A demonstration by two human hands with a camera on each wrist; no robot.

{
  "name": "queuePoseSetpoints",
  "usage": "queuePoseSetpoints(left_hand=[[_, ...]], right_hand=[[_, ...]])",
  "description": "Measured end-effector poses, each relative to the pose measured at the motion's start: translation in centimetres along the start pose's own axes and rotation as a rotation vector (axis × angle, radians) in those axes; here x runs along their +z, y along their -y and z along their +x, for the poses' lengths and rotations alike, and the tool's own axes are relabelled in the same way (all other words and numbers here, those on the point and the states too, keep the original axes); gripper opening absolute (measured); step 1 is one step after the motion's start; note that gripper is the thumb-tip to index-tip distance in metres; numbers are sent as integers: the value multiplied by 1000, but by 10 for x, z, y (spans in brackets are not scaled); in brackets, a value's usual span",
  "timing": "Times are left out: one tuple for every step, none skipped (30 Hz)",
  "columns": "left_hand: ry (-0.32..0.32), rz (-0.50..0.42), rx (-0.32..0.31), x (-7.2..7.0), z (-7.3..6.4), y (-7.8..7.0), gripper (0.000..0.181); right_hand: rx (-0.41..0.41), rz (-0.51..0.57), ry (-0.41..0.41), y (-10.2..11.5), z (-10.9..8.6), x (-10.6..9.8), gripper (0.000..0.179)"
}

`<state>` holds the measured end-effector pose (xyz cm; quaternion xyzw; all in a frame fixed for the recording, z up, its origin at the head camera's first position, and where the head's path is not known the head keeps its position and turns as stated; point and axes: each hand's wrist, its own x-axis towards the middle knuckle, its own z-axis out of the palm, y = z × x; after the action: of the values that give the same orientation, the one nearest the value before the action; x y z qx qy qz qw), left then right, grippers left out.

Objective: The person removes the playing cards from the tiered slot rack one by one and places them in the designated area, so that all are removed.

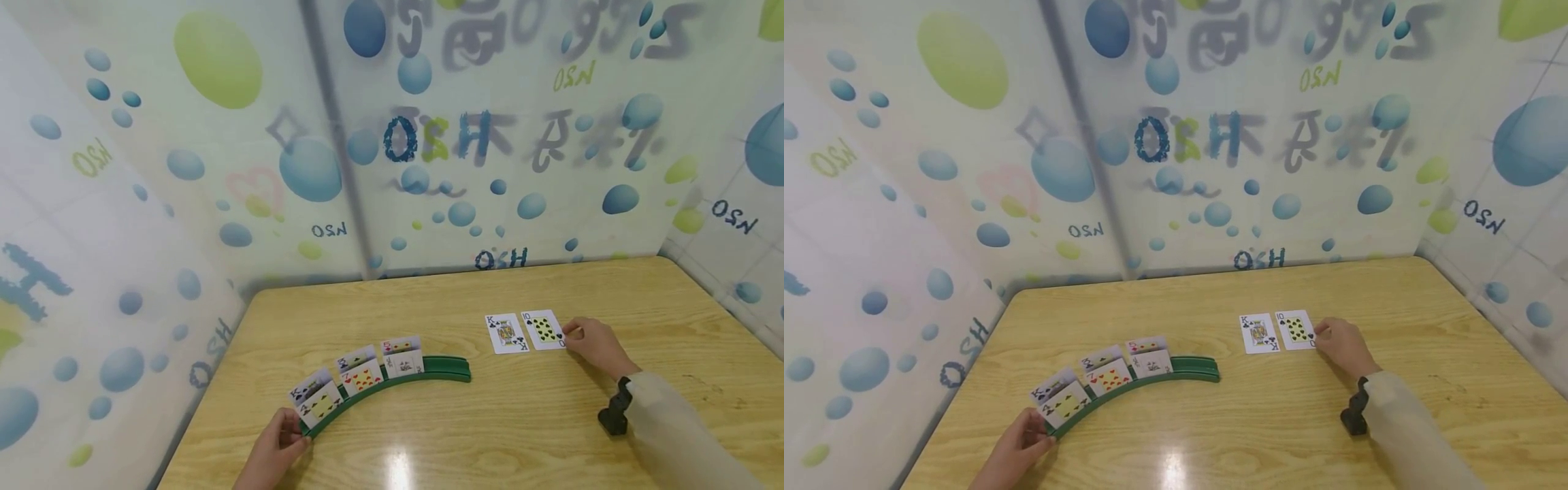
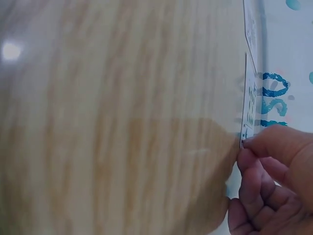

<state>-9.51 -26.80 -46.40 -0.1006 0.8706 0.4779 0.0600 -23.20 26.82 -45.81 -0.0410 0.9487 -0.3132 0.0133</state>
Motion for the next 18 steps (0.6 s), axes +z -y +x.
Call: queuePoseSetpoints(left_hand=[[0, -3, -1, 0, 0, 0, 31], [1, -5, -1, 0, 0, 0, 31], [1, -6, 0, 0, 0, -1, 31], [2, -9, -2, 0, 0, -1, 31], [2, -12, -3, 0, -1, -1, 31], [2, -12, -4, 0, -1, -2, 30], [1, -11, -6, 0, -1, -2, 30], [2, -13, -9, 0, -1, -3, 30], [2, -15, -13, 0, -2, -3, 30], [3, -15, -16, 0, -2, -3, 30], [4, -14, -18, 0, -2, -3, 30], [4, -14, -20, 0, -2, -4, 30], [4, -13, -23, 0, -2, -3, 30], [4, -13, -24, -1, -2, -3, 30], [4, -12, -24, -1, -2, -3, 30], [3, -12, -25, -1, -1, -3, 30], [2, -11, -25, -1, -1, -3, 30], [1, -12, -25, -1, -1, -3, 30]], right_hand=[[4, 1, 0, 0, 0, 0, 23], [8, 4, 0, 0, 0, -1, 24], [8, 6, -3, 0, 0, -1, 25], [10, 8, -7, 0, 0, -2, 26], [12, 12, -12, 0, 0, -2, 27], [13, 15, -14, 0, -1, -3, 28], [16, 20, -12, 1, -1, -4, 29], [21, 27, -10, 2, -1, -5, 30], [24, 33, -6, 3, 0, -5, 30], [28, 41, -1, 5, 0, -6, 30], [28, 50, 4, 6, 0, -6, 30], [30, 57, 9, 9, 0, -6, 30], [26, 61, 10, 11, 1, -6, 30], [15, 62, 4, 14, 1, -5, 29], [-3, 61, -2, 17, 2, -5, 28], [-25, 62, -10, 21, 2, -4, 27], [-47, 59, -19, 26, 3, -3, 26], [-70, 59, -27, 30, 3, -2, 25]])
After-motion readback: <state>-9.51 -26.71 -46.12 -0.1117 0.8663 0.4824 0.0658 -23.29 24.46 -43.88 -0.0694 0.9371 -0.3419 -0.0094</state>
